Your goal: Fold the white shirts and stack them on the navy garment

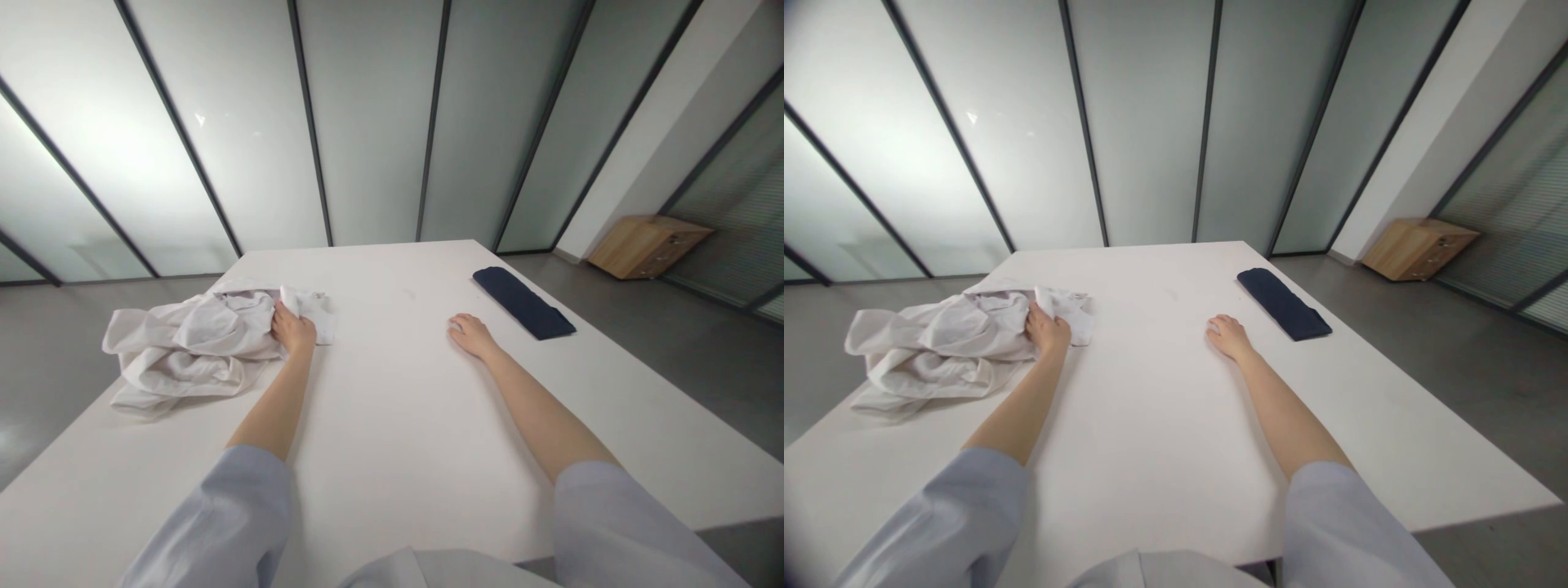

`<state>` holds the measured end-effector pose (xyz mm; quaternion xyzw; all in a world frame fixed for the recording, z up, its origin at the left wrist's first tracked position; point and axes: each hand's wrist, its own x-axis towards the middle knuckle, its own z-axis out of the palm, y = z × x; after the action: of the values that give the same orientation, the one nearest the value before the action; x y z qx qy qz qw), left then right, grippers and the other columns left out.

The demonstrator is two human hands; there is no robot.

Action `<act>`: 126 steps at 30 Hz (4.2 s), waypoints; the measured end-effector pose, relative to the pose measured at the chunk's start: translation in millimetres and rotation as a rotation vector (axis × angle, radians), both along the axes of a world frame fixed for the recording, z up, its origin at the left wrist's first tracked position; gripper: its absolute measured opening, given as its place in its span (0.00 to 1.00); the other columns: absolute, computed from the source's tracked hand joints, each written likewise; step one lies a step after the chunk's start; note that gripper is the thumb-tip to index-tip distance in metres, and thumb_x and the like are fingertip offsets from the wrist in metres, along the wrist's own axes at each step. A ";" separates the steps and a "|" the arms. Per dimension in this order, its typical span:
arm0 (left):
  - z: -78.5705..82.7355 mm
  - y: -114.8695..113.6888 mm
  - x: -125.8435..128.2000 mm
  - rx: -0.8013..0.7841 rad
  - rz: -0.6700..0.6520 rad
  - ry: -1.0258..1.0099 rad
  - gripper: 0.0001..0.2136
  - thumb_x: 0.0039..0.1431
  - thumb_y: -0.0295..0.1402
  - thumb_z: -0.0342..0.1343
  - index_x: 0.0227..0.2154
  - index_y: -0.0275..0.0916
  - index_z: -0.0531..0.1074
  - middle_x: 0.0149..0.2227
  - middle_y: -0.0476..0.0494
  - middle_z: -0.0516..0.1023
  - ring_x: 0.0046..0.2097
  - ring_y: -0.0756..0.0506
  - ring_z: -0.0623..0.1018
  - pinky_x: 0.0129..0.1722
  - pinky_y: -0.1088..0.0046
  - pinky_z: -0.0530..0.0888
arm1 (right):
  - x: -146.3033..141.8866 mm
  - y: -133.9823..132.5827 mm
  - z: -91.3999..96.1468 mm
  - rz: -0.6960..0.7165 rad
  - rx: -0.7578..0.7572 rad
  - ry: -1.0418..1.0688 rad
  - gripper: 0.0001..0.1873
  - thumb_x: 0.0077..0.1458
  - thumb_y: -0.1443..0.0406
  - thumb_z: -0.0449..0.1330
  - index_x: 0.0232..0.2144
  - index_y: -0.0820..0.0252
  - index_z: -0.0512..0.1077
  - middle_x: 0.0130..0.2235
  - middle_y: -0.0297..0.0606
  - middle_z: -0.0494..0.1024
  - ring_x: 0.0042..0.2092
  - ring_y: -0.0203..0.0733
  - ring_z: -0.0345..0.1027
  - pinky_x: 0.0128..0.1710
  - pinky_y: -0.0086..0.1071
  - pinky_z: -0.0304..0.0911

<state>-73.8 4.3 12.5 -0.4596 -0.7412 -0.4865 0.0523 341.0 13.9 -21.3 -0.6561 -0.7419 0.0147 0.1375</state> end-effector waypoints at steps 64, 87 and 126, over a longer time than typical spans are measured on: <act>11.6 -40.4 95.9 -0.605 -1.316 -0.043 0.25 0.48 0.58 0.54 0.19 0.36 0.68 0.18 0.51 0.64 0.24 0.50 0.67 0.25 0.73 0.64 | -35.2 -12.1 11.0 0.314 0.037 0.006 0.24 0.62 0.60 0.49 0.57 0.60 0.68 0.62 0.44 0.64 0.64 0.45 0.54 0.63 0.41 0.49; 13.6 -46.8 85.8 -0.215 -1.086 0.764 0.24 0.52 0.55 0.54 0.39 0.39 0.75 0.41 0.36 0.75 0.45 0.38 0.74 0.49 0.60 0.68 | -13.1 -16.0 23.1 -0.340 0.000 -0.087 0.31 0.61 0.51 0.47 0.52 0.69 0.71 0.56 0.60 0.69 0.60 0.62 0.57 0.59 0.55 0.45; 1.6 -29.9 71.7 -0.349 -0.866 0.682 0.14 0.60 0.38 0.50 0.44 0.39 0.74 0.45 0.39 0.78 0.48 0.41 0.75 0.51 0.63 0.68 | -23.7 -21.5 40.0 -0.320 -0.102 -0.072 0.16 0.62 0.63 0.48 0.45 0.61 0.72 0.43 0.49 0.79 0.44 0.48 0.73 0.37 0.33 0.61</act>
<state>-2.2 -25.6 14.1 -0.8537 -0.4960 -0.1585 0.0080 317.3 -7.7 18.7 -0.7720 -0.6307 0.0068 0.0781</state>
